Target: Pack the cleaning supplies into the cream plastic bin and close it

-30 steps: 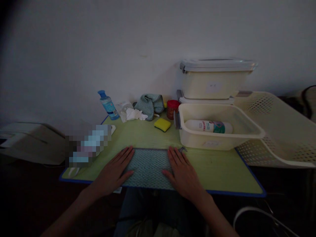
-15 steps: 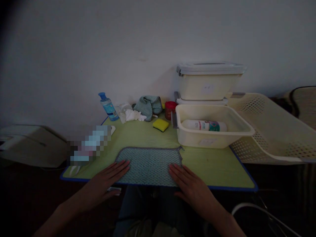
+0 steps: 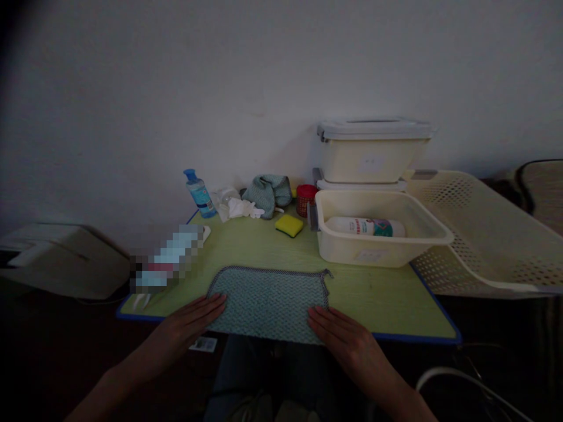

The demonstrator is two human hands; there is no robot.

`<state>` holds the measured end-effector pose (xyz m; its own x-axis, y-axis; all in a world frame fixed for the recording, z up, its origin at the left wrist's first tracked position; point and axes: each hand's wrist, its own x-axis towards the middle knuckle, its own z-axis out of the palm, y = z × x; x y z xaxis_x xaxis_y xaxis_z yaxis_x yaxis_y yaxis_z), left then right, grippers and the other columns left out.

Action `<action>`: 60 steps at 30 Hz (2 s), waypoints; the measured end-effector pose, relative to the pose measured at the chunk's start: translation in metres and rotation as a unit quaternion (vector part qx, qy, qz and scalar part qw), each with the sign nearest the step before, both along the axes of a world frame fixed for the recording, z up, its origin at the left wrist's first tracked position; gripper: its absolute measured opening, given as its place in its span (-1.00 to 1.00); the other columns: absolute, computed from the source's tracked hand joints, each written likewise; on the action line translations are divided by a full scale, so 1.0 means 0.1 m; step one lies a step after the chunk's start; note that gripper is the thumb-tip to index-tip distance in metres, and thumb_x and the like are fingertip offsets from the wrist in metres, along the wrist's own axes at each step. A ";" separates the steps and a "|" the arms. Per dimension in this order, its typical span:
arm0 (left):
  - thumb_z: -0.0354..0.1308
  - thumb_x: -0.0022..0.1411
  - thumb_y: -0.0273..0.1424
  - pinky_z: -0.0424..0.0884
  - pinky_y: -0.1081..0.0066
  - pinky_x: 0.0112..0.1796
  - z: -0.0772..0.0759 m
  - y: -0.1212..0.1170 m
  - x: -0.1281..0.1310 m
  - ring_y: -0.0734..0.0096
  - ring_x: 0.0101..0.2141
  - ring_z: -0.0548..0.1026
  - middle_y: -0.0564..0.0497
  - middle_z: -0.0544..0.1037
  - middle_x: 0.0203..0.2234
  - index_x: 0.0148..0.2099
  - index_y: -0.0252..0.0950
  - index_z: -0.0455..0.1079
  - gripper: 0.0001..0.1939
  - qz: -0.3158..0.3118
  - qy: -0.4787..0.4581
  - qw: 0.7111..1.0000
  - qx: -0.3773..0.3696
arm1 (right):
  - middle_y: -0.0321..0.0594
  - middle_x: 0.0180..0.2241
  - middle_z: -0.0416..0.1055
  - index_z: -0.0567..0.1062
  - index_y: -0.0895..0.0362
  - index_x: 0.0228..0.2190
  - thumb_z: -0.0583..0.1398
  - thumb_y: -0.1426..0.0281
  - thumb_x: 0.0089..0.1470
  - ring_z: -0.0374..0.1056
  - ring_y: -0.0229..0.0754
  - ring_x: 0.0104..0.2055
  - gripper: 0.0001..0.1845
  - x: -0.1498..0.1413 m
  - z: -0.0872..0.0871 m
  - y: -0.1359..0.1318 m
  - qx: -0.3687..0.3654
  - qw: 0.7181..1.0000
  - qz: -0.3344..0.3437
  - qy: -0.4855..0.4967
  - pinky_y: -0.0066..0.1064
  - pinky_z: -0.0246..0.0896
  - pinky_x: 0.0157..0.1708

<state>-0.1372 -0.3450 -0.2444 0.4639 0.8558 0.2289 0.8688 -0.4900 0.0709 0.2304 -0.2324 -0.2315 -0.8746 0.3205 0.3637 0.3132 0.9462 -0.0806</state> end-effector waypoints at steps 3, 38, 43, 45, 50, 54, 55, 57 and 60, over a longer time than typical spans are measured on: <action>-0.14 0.28 -0.54 0.23 0.27 0.08 0.10 0.00 -0.03 0.45 0.10 0.25 0.03 0.27 0.12 0.24 -0.10 -0.01 -0.49 -0.012 -0.046 0.998 -0.044 | -0.18 -0.05 0.38 0.38 0.12 -0.02 -0.02 0.44 0.17 0.30 -0.21 0.01 -0.63 0.00 0.07 0.01 -0.061 0.998 0.001 0.005 -0.30 0.20 0.03; -0.22 0.28 -0.37 0.12 0.14 0.12 0.05 0.85 0.91 0.21 0.18 0.09 -0.15 0.14 0.19 0.22 -0.44 0.04 -0.51 0.170 -0.001 0.985 -0.002 | 0.00 0.17 0.06 0.19 0.35 0.11 -0.10 0.38 0.15 -0.03 -0.04 0.22 -0.47 -1.39 0.04 0.19 -0.071 0.974 -0.207 -0.067 -0.14 -0.04 0.16; -0.23 0.30 -0.24 0.10 0.13 0.12 0.06 0.75 0.79 0.20 0.19 0.06 -0.11 0.10 0.21 0.25 -0.37 -0.02 -0.46 0.192 0.017 0.981 0.002 | 0.00 0.18 0.02 0.16 0.33 0.12 -0.09 0.28 0.16 -0.08 -0.05 0.24 -0.43 -1.24 0.03 0.24 -0.071 0.973 -0.208 -0.070 -0.15 -0.07 0.16; -0.23 0.30 -0.20 0.11 0.13 0.12 0.05 0.70 0.73 0.19 0.19 0.05 -0.11 0.08 0.21 0.26 -0.36 -0.06 -0.44 0.200 0.021 0.980 0.002 | 0.00 0.19 0.00 0.14 0.33 0.14 -0.09 0.26 0.15 -0.10 -0.04 0.24 -0.41 -1.16 0.02 0.25 -0.069 0.973 -0.207 -0.076 -0.14 -0.06 0.15; -0.20 0.27 -0.13 0.08 0.11 0.12 0.03 0.57 0.60 0.12 0.21 -0.01 -0.13 0.01 0.24 0.28 -0.33 -0.10 -0.38 0.207 0.036 0.978 0.004 | 0.02 0.19 -0.02 0.13 0.36 0.14 -0.11 0.22 0.17 -0.06 0.01 0.22 -0.38 -1.01 0.00 0.27 -0.066 0.968 -0.224 -0.095 -0.08 -0.02 0.13; -0.18 0.27 -0.12 0.06 0.11 0.13 0.02 0.57 0.55 0.10 0.22 -0.04 -0.16 -0.01 0.24 0.28 -0.32 -0.10 -0.37 0.198 0.035 0.980 0.001 | 0.03 0.19 -0.02 0.14 0.36 0.13 -0.11 0.22 0.17 -0.04 0.02 0.22 -0.39 -0.99 -0.01 0.28 -0.055 0.967 -0.226 -0.100 -0.09 -0.01 0.12; -0.18 0.27 -0.11 0.06 0.11 0.13 0.02 0.59 0.53 0.11 0.22 -0.05 -0.16 -0.01 0.24 0.28 -0.32 -0.11 -0.37 0.195 0.033 0.980 -0.001 | 0.03 0.19 -0.02 0.14 0.37 0.13 -0.11 0.23 0.16 -0.05 0.02 0.22 -0.39 -1.00 -0.01 0.28 -0.054 0.967 -0.227 -0.098 -0.08 -0.01 0.12; -0.19 0.26 -0.10 0.05 0.11 0.13 0.02 0.65 0.49 0.12 0.22 -0.06 -0.15 -0.01 0.24 0.28 -0.31 -0.12 -0.37 0.189 0.030 0.981 -0.004 | 0.04 0.19 -0.01 0.14 0.39 0.13 -0.10 0.24 0.16 -0.05 0.03 0.22 -0.39 -1.03 -0.02 0.30 -0.057 0.966 -0.232 -0.094 -0.08 -0.02 0.12; -0.21 0.26 -0.08 0.03 0.11 0.14 0.03 0.77 0.42 0.13 0.22 -0.06 -0.13 0.00 0.24 0.28 -0.31 -0.10 -0.37 0.179 0.035 0.983 -0.009 | 0.05 0.19 -0.01 0.13 0.39 0.13 -0.09 0.25 0.15 -0.06 0.03 0.22 -0.39 -1.10 -0.01 0.35 -0.064 0.963 -0.245 -0.087 -0.07 -0.04 0.14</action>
<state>-0.0957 -0.2676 -0.2414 0.1453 0.9708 0.1907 0.9886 -0.1502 0.0114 0.1203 -0.1973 -0.2322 -0.6515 0.7427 0.1547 0.7389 0.6674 -0.0924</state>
